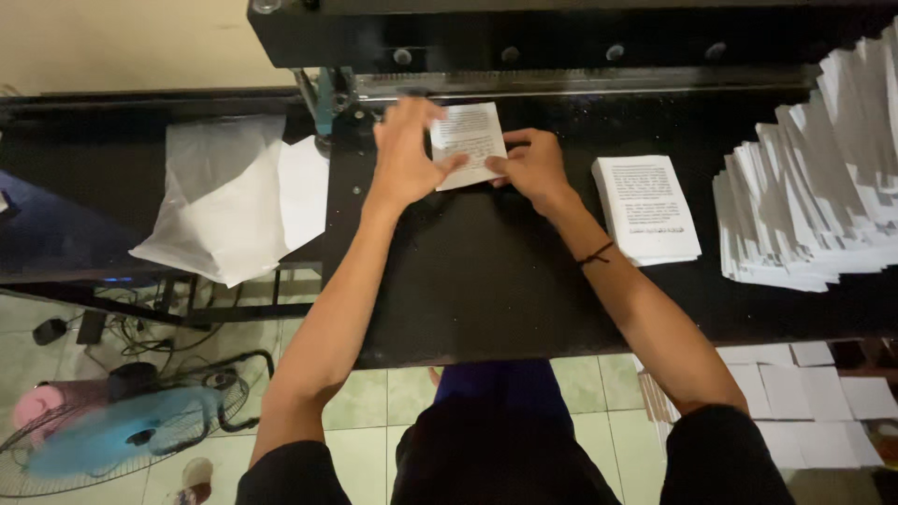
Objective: The person repeatedly picks up printed sheets of paper, aligns them under a paper cutter, and cuts them. The cut sheets are then placed into a growing stack on the table.
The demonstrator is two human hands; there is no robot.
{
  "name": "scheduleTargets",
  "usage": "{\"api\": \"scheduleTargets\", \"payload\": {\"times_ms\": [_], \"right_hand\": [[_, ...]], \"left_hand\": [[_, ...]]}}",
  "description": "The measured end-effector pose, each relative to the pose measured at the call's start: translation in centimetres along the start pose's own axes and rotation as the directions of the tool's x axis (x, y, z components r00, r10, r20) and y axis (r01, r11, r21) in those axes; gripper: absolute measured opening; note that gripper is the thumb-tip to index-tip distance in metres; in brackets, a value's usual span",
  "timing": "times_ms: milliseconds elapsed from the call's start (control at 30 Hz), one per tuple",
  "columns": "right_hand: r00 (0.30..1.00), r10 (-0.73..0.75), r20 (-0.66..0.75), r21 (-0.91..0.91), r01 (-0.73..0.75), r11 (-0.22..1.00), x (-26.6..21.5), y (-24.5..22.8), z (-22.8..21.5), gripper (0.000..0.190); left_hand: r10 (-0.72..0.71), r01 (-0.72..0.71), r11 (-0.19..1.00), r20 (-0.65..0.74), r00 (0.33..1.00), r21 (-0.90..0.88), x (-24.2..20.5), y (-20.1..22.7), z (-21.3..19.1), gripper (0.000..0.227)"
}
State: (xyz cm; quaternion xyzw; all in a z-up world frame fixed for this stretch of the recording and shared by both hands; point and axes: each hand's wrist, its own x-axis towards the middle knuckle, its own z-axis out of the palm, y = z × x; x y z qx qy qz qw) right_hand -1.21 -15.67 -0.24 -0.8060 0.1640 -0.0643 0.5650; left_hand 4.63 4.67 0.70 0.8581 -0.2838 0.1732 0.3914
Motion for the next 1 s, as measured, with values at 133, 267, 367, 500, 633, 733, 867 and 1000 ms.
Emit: {"api": "scheduleTargets", "payload": {"times_ms": [133, 267, 367, 500, 633, 733, 867, 1000], "right_hand": [[0.998, -0.067, 0.006, 0.2, 0.065, 0.978, 3.7, 2.9, 0.8, 0.062], [0.996, -0.075, -0.047, 0.185, 0.082, 0.979, 6.9, 3.1, 1.6, 0.054], [0.995, -0.072, -0.065, 0.155, 0.081, 0.985, 6.7, 2.9, 1.7, 0.057], [0.997, -0.054, -0.049, 0.217, 0.063, 0.974, 6.3, 2.6, 1.7, 0.059], [0.997, -0.062, -0.035, 0.213, 0.068, 0.975, 6.2, 2.4, 1.1, 0.057], [1.0, 0.005, -0.008, 0.226, -0.003, 0.974, 4.5, 0.6, 0.7, 0.056], [0.998, 0.033, 0.057, 0.213, -0.044, 0.976, 3.4, -0.4, 0.2, 0.058], [0.998, 0.042, 0.049, 0.227, -0.052, 0.973, 3.0, -0.7, 0.0, 0.061]], "left_hand": [[0.22, -0.21, 0.975, 0.171, 0.96, -0.079, -0.1, -1.1, 0.8, 0.041], [0.239, -0.242, 0.97, 0.139, 0.961, 0.009, 0.7, -3.8, 2.8, 0.016], [0.218, -0.222, 0.975, 0.117, 0.969, 0.02, 0.9, -4.9, 3.2, 0.017], [0.21, -0.216, 0.976, 0.146, 0.967, 0.023, 1.0, -3.4, 2.2, 0.022], [0.203, -0.214, 0.975, 0.157, 0.966, 0.056, 1.0, -3.7, 2.6, 0.019], [0.205, -0.218, 0.974, 0.159, 0.966, 0.068, 1.0, -3.2, 2.0, 0.018], [0.183, -0.198, 0.977, 0.162, 0.97, 0.082, 1.3, -3.4, 2.0, 0.02], [0.173, -0.191, 0.978, 0.18, 0.968, 0.088, 1.4, -3.1, 0.9, 0.02]]}}
